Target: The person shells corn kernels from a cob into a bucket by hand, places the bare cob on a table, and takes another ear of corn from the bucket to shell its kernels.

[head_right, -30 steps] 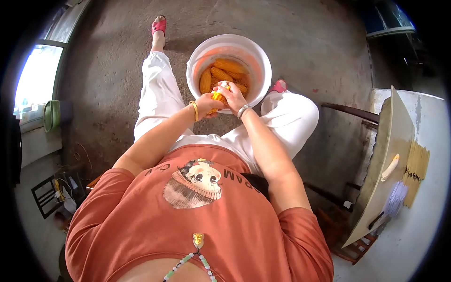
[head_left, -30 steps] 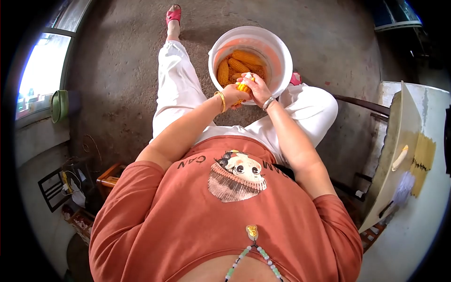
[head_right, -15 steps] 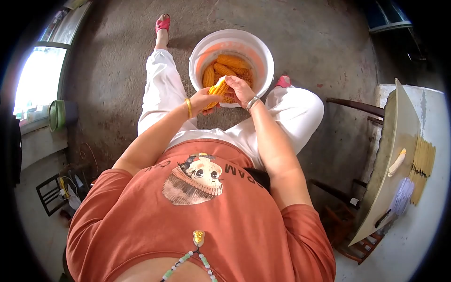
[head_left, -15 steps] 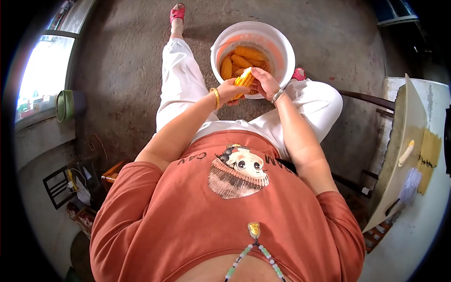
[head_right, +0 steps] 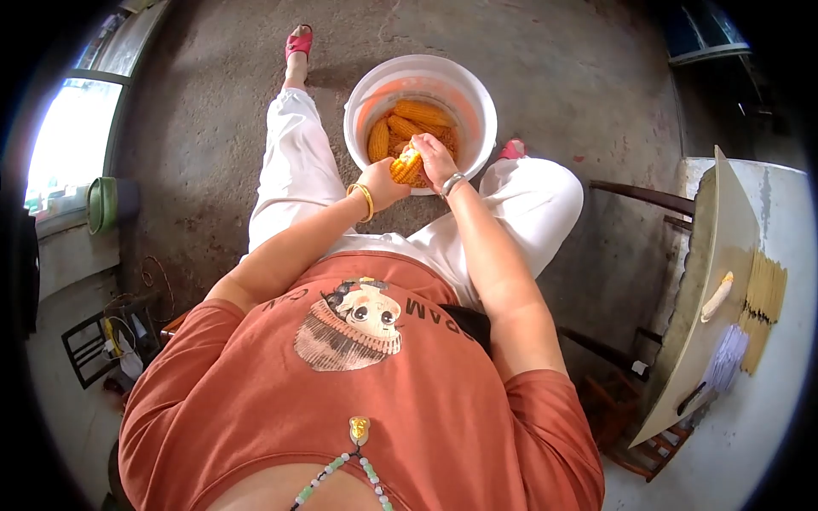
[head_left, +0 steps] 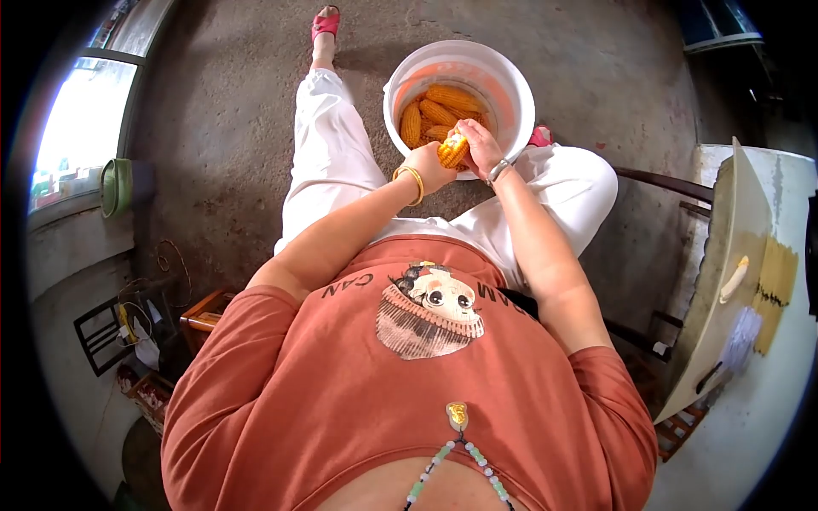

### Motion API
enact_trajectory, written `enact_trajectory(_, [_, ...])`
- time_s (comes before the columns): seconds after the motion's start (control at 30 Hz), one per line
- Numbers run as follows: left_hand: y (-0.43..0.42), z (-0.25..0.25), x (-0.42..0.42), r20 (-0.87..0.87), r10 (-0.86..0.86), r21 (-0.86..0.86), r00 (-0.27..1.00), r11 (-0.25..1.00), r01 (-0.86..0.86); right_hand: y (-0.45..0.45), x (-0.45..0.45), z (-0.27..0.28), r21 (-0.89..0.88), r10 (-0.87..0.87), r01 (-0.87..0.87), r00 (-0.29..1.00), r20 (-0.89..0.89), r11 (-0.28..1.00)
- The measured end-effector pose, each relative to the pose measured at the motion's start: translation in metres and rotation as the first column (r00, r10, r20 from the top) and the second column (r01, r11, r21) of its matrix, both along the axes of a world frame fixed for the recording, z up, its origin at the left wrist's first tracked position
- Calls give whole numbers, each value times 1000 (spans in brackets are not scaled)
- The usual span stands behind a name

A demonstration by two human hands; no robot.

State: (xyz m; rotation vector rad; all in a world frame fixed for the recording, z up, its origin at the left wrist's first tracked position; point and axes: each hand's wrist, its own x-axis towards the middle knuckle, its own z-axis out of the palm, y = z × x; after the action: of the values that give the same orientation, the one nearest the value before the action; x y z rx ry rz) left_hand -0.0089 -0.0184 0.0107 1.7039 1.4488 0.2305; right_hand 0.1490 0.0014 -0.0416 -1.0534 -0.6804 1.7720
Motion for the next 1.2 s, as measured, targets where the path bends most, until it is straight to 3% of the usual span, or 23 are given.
enact_trajectory(0.1, [2,-3,-2,71,22,-44,997,999,-19,-1,1,9,6,50,-50,998,-38,999])
enact_trajectory(0.2, [5,1,-6,156,88,-126,984,990,-69,-6,-4,35,-160,-2,-27,984,-179,987])
enact_trajectory(0.33, [8,-3,-10,164,132,-270,978,959,-84,-9,-2,40,-105,127,-130,991,-34,986])
enact_trajectory(0.57, [6,-3,-7,139,102,-160,985,984,-79,-5,1,10,-46,114,-121,985,-132,992])
enact_trajectory(0.7, [9,1,-5,147,114,-247,983,966,-75,-5,0,15,-78,74,-83,992,-105,994])
enact_trajectory(0.83, [5,-5,-3,80,28,-103,996,994,-19,-3,-3,10,2,32,-32,999,-14,999])
enact_trajectory(0.97, [7,-2,-2,69,27,-132,997,991,-18,-2,-4,-1,25,-7,6,998,64,1000])
enact_trajectory(1.07, [10,-7,-4,106,38,-113,994,993,-26,-2,-7,-2,-46,-57,57,998,1,997])
enact_trajectory(1.2, [13,-13,-6,296,239,-378,925,918,-116,-2,-6,27,-162,18,-47,984,-178,986])
